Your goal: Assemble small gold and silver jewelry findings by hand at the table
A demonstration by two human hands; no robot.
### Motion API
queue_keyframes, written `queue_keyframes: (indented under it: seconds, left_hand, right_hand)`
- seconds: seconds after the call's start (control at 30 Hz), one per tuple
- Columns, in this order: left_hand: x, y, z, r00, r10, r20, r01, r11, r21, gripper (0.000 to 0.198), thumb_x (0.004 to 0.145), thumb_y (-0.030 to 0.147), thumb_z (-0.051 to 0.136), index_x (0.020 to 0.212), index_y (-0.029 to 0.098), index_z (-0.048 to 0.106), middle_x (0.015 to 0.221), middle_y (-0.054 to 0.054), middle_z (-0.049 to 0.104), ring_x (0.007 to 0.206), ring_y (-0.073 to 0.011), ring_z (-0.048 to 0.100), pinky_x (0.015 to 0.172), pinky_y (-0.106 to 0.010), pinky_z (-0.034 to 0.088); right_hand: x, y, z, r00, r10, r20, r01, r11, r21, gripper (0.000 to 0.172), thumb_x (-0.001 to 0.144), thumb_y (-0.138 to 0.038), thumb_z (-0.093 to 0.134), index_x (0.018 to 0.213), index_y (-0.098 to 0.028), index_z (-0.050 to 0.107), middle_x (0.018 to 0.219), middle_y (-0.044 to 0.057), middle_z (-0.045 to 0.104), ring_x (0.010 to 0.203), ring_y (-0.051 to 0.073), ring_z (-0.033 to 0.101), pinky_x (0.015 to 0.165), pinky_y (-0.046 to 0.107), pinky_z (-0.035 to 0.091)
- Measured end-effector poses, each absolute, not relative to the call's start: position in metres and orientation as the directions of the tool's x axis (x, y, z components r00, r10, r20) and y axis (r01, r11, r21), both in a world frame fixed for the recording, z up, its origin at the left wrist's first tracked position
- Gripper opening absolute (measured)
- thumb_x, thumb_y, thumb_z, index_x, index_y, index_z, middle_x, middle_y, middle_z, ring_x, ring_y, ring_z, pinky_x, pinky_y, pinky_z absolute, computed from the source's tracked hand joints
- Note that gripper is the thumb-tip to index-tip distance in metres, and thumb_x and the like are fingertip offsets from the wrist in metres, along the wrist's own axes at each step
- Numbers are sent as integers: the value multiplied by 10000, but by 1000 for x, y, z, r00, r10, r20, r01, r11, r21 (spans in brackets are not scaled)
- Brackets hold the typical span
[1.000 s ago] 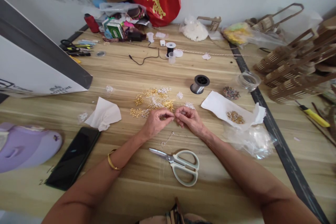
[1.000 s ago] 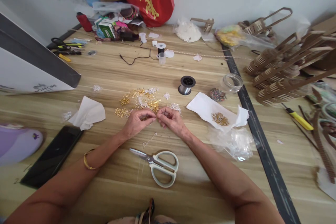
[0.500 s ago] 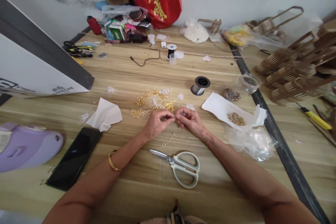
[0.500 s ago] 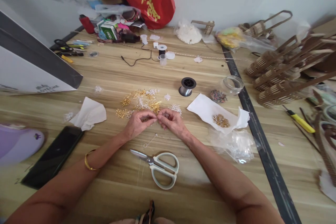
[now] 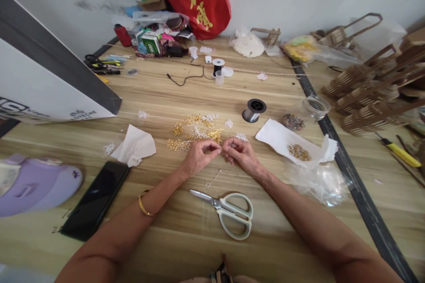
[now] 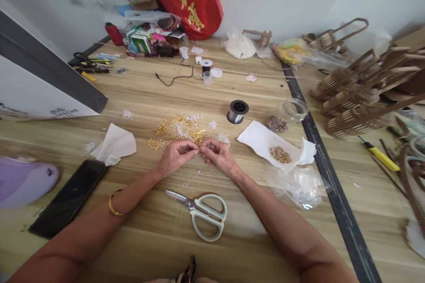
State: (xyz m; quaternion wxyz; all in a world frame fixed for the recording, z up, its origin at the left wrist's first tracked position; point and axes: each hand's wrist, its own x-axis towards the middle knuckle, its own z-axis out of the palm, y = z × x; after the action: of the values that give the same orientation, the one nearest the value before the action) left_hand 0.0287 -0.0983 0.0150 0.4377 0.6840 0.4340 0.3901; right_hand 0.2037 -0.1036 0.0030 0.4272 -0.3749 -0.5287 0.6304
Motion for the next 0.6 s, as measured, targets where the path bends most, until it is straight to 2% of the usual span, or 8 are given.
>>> queue_keyframes:
  seconds: [0.3,0.47,0.6]
  left_hand:
    - [23,-91,10,259,957,130,229,-191,954,93,752,220,644,748,134,679,725,-35,687,679,-127,623,661,-227,507]
    - [11,-79,12,106,983,151,278,-175,945,153,740,283,672,735,132,694,714,-38,698,638,-129,616,607,-227,497]
    - [0,-68,18,83,982,168,353,-187,917,163,734,292,673,737,132,699,714,-36,707,626,-129,621,590,-219,493]
  right_hand:
    - [203,-104,4,-351,936,-39,-137,-92,-986,329,769,-456,687,797,-150,567,577,-39,535,423,51,444,387,180,377]
    - [203,-103,0,-344,939,-19,-164,-80,-983,308,777,-432,686,821,-151,567,580,-43,537,430,50,459,369,167,383]
    - [202,-102,-3,-338,941,-17,-186,-85,-979,320,761,-429,702,849,-155,562,574,-53,539,420,45,459,359,158,382]
